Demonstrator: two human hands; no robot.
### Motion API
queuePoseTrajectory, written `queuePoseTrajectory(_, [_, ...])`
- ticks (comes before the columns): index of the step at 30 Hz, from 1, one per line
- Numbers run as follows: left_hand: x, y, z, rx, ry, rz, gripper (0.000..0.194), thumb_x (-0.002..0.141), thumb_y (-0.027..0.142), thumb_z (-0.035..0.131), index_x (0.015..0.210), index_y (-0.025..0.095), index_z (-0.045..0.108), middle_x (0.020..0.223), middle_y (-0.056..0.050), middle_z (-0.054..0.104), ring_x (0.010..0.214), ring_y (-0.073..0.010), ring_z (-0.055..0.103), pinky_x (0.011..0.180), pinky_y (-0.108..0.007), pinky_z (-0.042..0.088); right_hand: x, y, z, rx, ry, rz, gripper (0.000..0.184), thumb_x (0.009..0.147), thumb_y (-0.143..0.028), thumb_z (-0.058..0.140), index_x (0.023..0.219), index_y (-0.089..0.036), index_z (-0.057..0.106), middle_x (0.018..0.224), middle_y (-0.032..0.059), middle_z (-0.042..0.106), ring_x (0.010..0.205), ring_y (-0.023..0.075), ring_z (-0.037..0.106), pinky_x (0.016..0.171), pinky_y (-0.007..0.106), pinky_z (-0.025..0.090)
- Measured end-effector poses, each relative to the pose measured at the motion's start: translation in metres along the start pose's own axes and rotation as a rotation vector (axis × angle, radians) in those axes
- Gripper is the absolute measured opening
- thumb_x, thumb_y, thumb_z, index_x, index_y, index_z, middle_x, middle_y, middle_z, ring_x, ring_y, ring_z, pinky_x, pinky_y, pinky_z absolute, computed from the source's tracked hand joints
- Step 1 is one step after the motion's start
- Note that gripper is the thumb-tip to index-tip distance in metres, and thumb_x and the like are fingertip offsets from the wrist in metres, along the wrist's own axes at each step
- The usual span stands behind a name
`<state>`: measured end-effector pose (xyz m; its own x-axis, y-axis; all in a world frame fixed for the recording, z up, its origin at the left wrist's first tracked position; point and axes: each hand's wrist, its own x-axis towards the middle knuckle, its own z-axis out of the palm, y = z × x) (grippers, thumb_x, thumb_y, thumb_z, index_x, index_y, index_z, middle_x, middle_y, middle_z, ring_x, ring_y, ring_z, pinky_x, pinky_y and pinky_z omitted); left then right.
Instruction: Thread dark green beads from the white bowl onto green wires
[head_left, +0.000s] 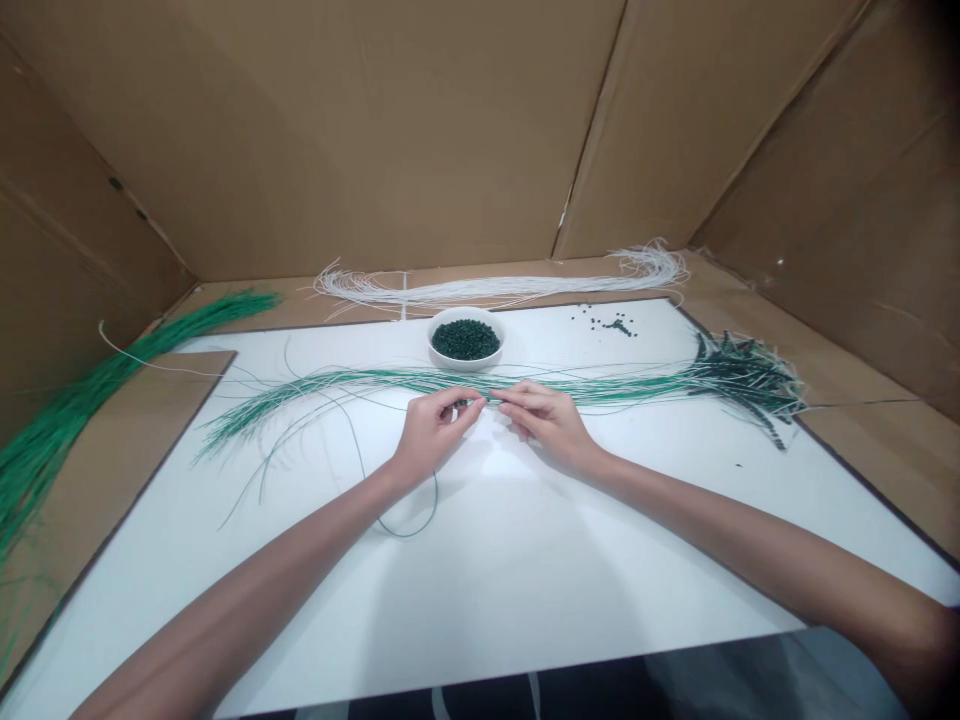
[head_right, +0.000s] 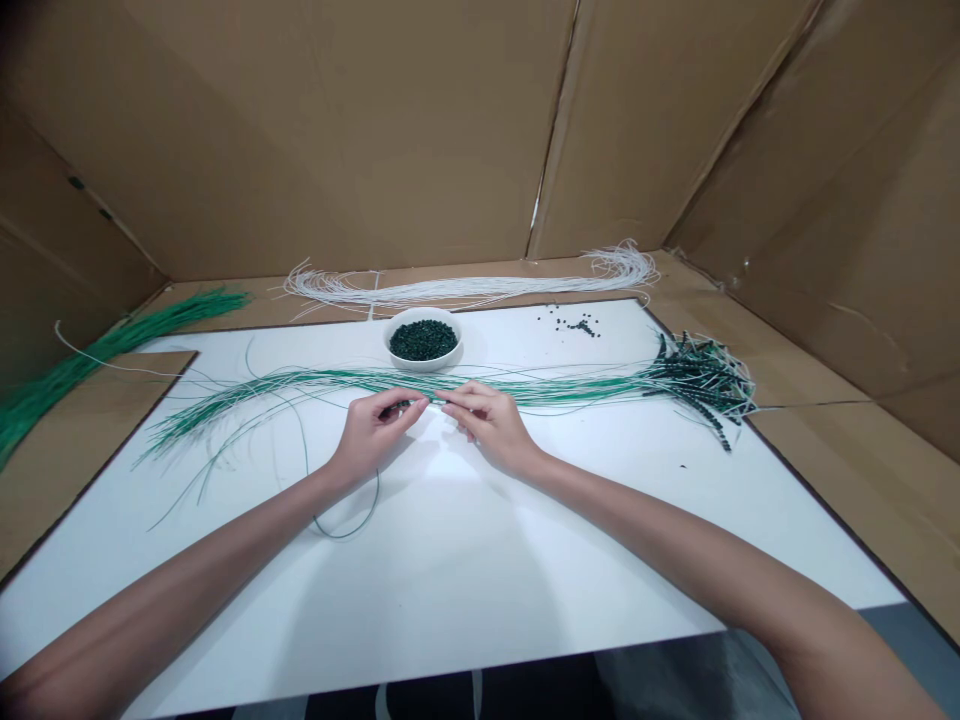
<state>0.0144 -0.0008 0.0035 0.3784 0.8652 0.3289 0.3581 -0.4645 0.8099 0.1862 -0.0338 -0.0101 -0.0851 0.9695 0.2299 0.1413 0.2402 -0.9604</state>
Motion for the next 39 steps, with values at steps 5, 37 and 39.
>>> queuePoseTrajectory(5, [-0.0003, 0.0, 0.0004, 0.017, 0.008, 0.017, 0.02, 0.077, 0.031, 0.052, 0.077, 0.015, 0.064, 0.065, 0.0, 0.061, 0.05, -0.0067, 0.041, 0.05, -0.019, 0.034, 0.0002, 0.001, -0.0008, -0.031, -0.004, -0.004, 0.026, 0.076, -0.031, 0.056, 0.1, -0.024, 0.064, 0.08, 0.0014, 0.051, 0.045, 0.0038, 0.042, 0.043, 0.021, 0.039])
queuePoseTrajectory(37, [-0.0015, 0.0014, 0.0015, 0.151, -0.08, 0.126, 0.021, 0.083, 0.026, 0.043, 0.082, 0.016, 0.061, 0.078, -0.002, 0.064, 0.063, -0.0092, 0.053, 0.053, -0.018, 0.037, 0.0047, 0.0074, 0.0002, 0.142, 0.08, 0.133, 0.025, 0.061, -0.034, 0.069, 0.074, -0.014, 0.064, 0.056, -0.0006, 0.056, 0.041, 0.006, 0.043, 0.039, 0.02, 0.037])
queuePoseTrajectory(39, [-0.0018, 0.0014, 0.0014, 0.155, -0.078, 0.129, 0.021, 0.083, 0.026, 0.043, 0.083, 0.016, 0.061, 0.078, -0.002, 0.064, 0.063, -0.0092, 0.053, 0.052, -0.018, 0.037, 0.0047, 0.0075, -0.0003, 0.133, 0.083, 0.128, 0.025, 0.062, -0.035, 0.068, 0.074, -0.014, 0.064, 0.057, 0.0, 0.057, 0.041, 0.0059, 0.043, 0.039, 0.021, 0.037])
